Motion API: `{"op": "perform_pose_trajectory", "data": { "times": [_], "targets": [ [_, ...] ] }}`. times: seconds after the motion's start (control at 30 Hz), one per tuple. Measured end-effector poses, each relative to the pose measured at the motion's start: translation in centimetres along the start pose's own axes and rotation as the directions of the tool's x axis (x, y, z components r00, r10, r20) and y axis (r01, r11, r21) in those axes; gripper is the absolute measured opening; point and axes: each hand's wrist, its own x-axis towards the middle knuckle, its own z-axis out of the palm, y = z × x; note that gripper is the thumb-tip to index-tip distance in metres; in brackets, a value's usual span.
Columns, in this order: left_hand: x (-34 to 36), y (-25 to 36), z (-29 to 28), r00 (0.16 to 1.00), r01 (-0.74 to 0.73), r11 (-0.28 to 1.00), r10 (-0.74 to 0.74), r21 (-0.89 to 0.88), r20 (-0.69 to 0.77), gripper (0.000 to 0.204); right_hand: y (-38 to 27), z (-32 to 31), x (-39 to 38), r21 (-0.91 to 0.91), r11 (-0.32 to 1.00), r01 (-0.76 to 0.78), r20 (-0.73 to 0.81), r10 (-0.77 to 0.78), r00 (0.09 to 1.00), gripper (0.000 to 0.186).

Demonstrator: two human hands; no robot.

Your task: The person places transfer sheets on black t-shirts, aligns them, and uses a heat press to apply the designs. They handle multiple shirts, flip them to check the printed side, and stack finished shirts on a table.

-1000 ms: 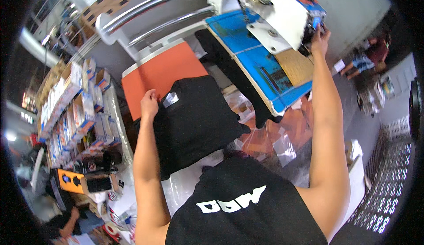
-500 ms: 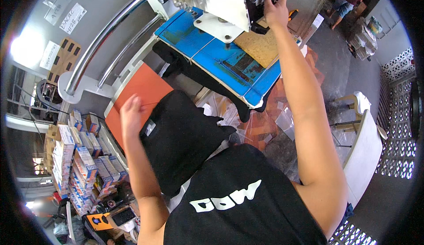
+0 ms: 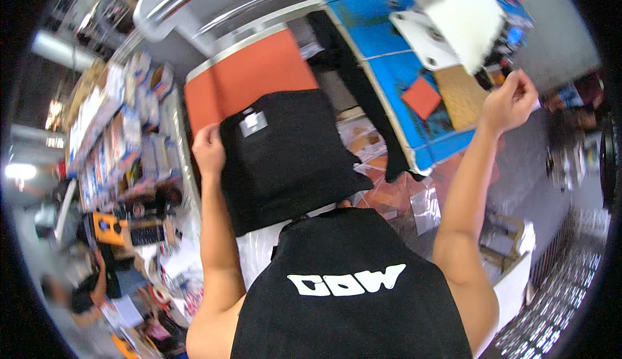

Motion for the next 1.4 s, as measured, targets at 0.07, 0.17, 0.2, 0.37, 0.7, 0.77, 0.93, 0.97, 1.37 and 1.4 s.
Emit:
{"op": "perform_pose_trajectory", "data": {
  "times": [0.07,0.17,0.2,0.37,0.7,0.77,0.93,0.97,1.37,1.4],
  "targets": [
    [0.2,-7.2,-2.8,0.973,0.230,0.972,-0.228,0.052,-0.045,0.028,-3.7,2.8,-9.8,0.274,0.954,-0.125,0.415,0.000,0.910,0.012],
    [-0.8,-12.6,-2.5,0.975,0.201,0.961,-0.177,-0.190,0.136,0.041,-6.6,10.2,-23.4,0.249,0.956,-0.152,0.889,-0.164,0.427,0.042],
    [-0.8,-13.6,-3.7,0.921,0.351,0.910,-0.293,-0.222,0.255,0.044,-6.7,11.5,-26.7,0.169,0.986,-0.016,0.933,-0.154,0.327,0.054],
    [-1.2,-11.6,-12.5,0.880,0.288,0.956,-0.245,-0.048,0.407,0.020,-5.1,12.7,-26.1,-0.080,0.992,0.098,0.997,0.080,0.005,0.026],
    [-4.5,-2.4,-24.4,0.930,-0.025,0.985,0.086,-0.171,0.358,0.012,-15.9,0.0,-11.5,-0.003,0.989,-0.146,1.000,0.002,-0.008,0.016],
    [-5.0,-1.1,-24.6,0.891,-0.152,0.985,0.174,-0.087,0.418,0.017,-16.3,-2.1,-10.6,0.107,0.992,0.073,0.990,-0.100,-0.096,0.016],
    [-5.3,3.1,-27.5,0.893,-0.019,0.993,0.069,-0.115,0.444,0.026,-17.5,-4.6,-8.9,0.127,0.984,0.124,0.991,-0.120,-0.067,0.014],
    [-5.1,3.5,-28.1,0.875,-0.081,0.992,0.120,-0.101,0.470,0.025,-17.7,-5.1,-8.3,0.130,0.986,0.103,0.990,-0.123,-0.070,0.015],
    [-1.1,3.2,-32.3,0.986,-0.106,0.768,0.165,-0.632,0.036,0.013,-20.1,-3.8,-0.8,0.242,0.901,-0.360,0.965,-0.183,0.190,0.026],
    [0.6,3.4,-33.1,0.996,-0.084,0.940,0.083,-0.331,-0.019,0.013,-21.1,-2.3,0.4,0.206,0.966,-0.158,0.963,-0.171,0.209,0.025]
  ]
}}
